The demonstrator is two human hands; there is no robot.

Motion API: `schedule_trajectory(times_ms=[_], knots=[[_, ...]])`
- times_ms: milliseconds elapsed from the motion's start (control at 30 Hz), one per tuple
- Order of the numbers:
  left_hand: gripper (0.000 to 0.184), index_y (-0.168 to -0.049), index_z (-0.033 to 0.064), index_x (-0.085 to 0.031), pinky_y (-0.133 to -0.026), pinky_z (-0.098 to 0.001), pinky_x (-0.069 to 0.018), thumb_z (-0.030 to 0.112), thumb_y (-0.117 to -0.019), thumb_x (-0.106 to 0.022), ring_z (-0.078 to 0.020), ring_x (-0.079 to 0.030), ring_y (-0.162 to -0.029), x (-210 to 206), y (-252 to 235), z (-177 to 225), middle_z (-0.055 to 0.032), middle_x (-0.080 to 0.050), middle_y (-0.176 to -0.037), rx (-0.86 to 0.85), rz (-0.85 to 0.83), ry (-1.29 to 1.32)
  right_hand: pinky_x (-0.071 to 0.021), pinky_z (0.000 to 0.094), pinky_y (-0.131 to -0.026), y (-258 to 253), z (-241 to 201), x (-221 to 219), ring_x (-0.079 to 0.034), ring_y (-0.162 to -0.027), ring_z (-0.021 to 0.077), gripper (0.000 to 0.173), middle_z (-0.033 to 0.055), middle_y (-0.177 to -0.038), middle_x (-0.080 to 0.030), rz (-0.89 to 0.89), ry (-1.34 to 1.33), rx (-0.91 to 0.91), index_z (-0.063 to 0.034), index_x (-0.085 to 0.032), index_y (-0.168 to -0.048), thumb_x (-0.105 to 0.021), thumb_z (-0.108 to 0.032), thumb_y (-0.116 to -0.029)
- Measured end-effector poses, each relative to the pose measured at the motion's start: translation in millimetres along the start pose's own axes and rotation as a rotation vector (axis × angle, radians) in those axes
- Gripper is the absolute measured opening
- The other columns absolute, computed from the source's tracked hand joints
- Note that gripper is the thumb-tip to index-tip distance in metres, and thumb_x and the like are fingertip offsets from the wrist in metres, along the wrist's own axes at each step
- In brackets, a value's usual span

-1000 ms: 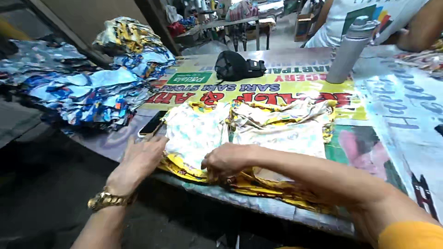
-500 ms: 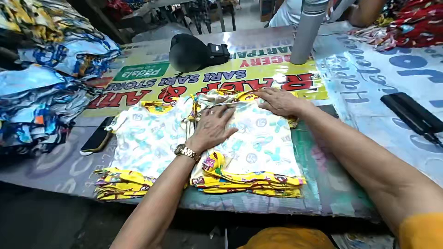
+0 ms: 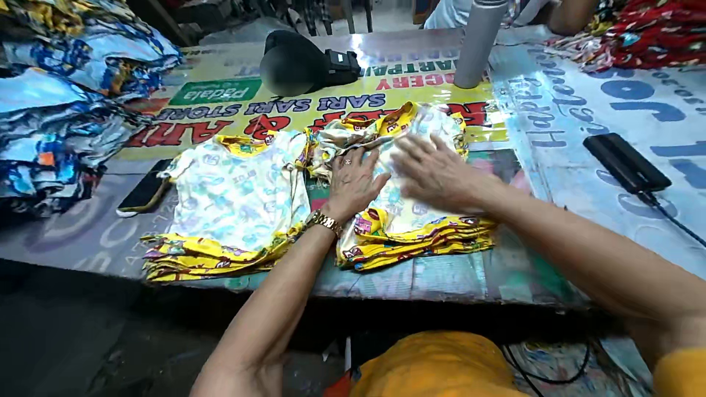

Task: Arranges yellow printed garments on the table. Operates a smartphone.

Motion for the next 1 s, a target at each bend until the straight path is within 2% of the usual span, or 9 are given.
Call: schedule_trajectory(times_ms=[133,267,433,500,567,667,833,933,1000], knots=[[0.06,-0.153,0.0237,-0.05,-0.117,-0.0747,-0.0193,0.045,-0.0986,-0.062,-0.0369,-0.036,-0.15,35,53,15,-0.0145,-0.042,-0.161,-0.294,-0.193,0.128,-0.0229,0.0607,-0.122,65,-17,-10,-0.031,-0.154,0.0313,0.065,0.0106,-0.164,-0.039,-0.103,-0.185,0.116,-0.0199,-0.048,-0.155,-0.03,-0.059,-0.1055],[0.039,-0.121,0.02,-0.073,-0.118,-0.0511,-0.0351,0.043,-0.1073,-0.044,-0.0191,-0.052,-0.138,53,114,10,-0.0019,-0.062,-0.141,-0.41,-0.199,0.339,-0.0261,0.0603,-0.122,102,-22,-5,-0.033,-0.153,0.0291,0.072,0.0084,-0.162,-0.042,-0.073,-0.232,0.108,-0.0257,-0.048,-0.154,-0.025,-0.07,-0.102],[0.05,-0.137,0.0117,-0.064,-0.121,-0.0495,-0.0346,0.047,-0.1057,-0.048,-0.0203,-0.051,-0.141,61,179,15,-0.0061,-0.06,-0.147,-0.356,-0.089,0.327,-0.0327,0.0693,-0.114,107,-30,-5,-0.042,-0.147,0.0384,0.08,0.0136,-0.16,-0.045,-0.069,-0.108,0.15,-0.0239,-0.046,-0.155,-0.023,-0.076,-0.0989],[0.043,-0.12,0.0096,-0.073,-0.112,-0.0412,-0.0469,0.045,-0.1043,-0.054,-0.0171,-0.065,-0.125,74,183,6,-0.0067,-0.072,-0.127,-0.331,0.023,0.404,-0.0372,0.065,-0.113,92,-30,1,-0.047,-0.144,0.0356,0.082,0.0123,-0.154,-0.052,-0.047,-0.114,0.204,-0.0183,-0.054,-0.149,-0.019,-0.075,-0.1],[0.036,-0.105,0.0042,-0.075,-0.091,-0.0341,-0.0584,0.034,-0.1044,-0.056,-0.0142,-0.073,-0.098,91,178,-20,-0.0078,-0.077,-0.102,-0.22,0.192,0.423,-0.0388,0.0573,-0.115,68,-37,9,-0.048,-0.144,0.0307,0.079,0.0097,-0.152,-0.054,-0.011,-0.173,0.261,-0.0144,-0.055,-0.146,-0.02,-0.07,-0.1026],[0.028,-0.105,-0.0003,-0.075,-0.084,-0.0373,-0.0609,0.019,-0.1026,-0.055,-0.0178,-0.074,-0.09,111,167,-86,-0.0114,-0.075,-0.097,0.09,0.393,0.223,-0.0357,0.0555,-0.118,35,-61,2,-0.04,-0.15,0.0308,0.077,0.0127,-0.161,-0.043,-0.011,-0.289,0.35,-0.0161,-0.043,-0.157,-0.024,-0.069,-0.1032],[0.035,-0.134,0.0016,-0.061,-0.096,-0.0666,-0.0486,0.019,-0.1105,-0.042,-0.0465,-0.065,-0.112,122,157,-229,-0.0264,-0.067,-0.125,0.628,0.337,0.107,-0.0316,0.0693,-0.114,22,-88,-30,-0.035,-0.151,0.0405,0.081,0.0134,-0.164,-0.038,-0.11,-0.343,0.486,-0.0271,-0.042,-0.157,-0.024,-0.078,-0.0973],[0.044,-0.149,-0.001,-0.048,-0.105,-0.0729,-0.0381,0.017,-0.1099,-0.039,-0.0542,-0.052,-0.13,117,153,-310,-0.0337,-0.056,-0.139,0.93,0.339,0.03,-0.0292,0.0679,-0.116,22,-85,-26,-0.033,-0.152,0.0399,0.077,0.0129,-0.165,-0.036,-0.174,-0.348,0.471,-0.0284,-0.041,-0.158,-0.028,-0.076,-0.0987],[0.056,-0.153,-0.0053,-0.038,-0.112,-0.0746,-0.0263,0.03,-0.1097,-0.041,-0.0528,-0.038,-0.144,112,157,-345,-0.034,-0.041,-0.154,1.054,0.276,-0.04,-0.026,0.0672,-0.118,20,-86,-22,-0.031,-0.153,0.0387,0.074,0.0118,-0.166,-0.035,-0.217,-0.365,0.44,-0.029,-0.042,-0.158,-0.031,-0.074,-0.0995]])
Point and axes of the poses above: each hand's wrist, its own y-axis away from the middle knuckle, its own x-axis out of the back of the hand, z = x × y, the point moved 1 cm from there along -y, towards the middle knuckle
